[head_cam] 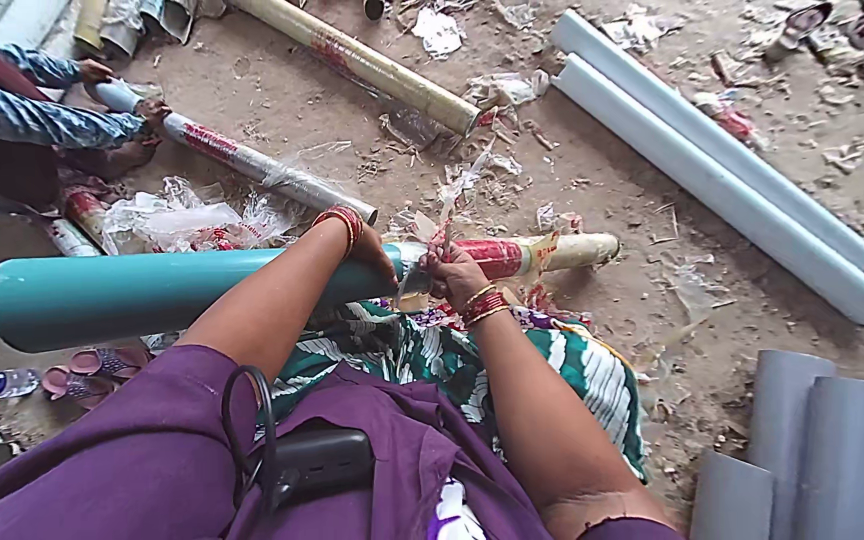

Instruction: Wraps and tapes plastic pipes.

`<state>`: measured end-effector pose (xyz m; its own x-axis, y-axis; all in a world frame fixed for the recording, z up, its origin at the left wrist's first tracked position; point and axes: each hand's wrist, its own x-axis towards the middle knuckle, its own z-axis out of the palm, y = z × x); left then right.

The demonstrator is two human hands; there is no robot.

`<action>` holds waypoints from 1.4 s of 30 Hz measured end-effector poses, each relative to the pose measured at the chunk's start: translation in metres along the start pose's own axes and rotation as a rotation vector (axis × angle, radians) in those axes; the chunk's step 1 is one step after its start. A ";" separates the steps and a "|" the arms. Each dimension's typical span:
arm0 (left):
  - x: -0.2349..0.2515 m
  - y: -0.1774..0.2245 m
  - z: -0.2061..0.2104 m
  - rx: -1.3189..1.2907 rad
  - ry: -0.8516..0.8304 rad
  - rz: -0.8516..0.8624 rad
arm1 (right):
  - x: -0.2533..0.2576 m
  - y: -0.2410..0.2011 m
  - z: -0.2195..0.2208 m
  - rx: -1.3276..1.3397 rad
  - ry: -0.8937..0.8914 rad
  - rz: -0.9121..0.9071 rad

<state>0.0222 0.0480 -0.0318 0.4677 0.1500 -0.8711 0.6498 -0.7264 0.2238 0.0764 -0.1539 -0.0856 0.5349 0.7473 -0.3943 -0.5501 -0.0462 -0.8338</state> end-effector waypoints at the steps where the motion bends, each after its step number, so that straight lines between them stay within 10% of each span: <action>1: 0.000 0.000 0.000 -0.003 0.001 0.001 | 0.000 -0.007 0.003 -0.068 0.029 0.028; 14: 0.005 -0.004 0.001 -0.045 -0.024 -0.006 | -0.012 -0.041 -0.001 -0.358 0.258 0.201; 21: -0.002 0.002 -0.001 -0.055 0.028 -0.064 | -0.071 -0.106 -0.152 -0.221 1.101 -0.081; 30: -0.021 0.019 0.006 -0.043 0.126 0.174 | -0.030 -0.085 -0.088 -0.829 0.516 0.075; 36: -0.031 0.014 0.037 0.200 0.657 0.458 | -0.021 -0.068 -0.070 -0.885 0.355 0.032; 42: -0.039 0.044 0.095 0.473 0.775 0.243 | -0.022 -0.062 -0.058 -1.053 0.335 0.043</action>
<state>-0.0244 -0.0531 -0.0290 0.9378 0.2394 -0.2514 0.2504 -0.9681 0.0120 0.1359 -0.2055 -0.0474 0.7626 0.5212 -0.3832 0.1632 -0.7281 -0.6657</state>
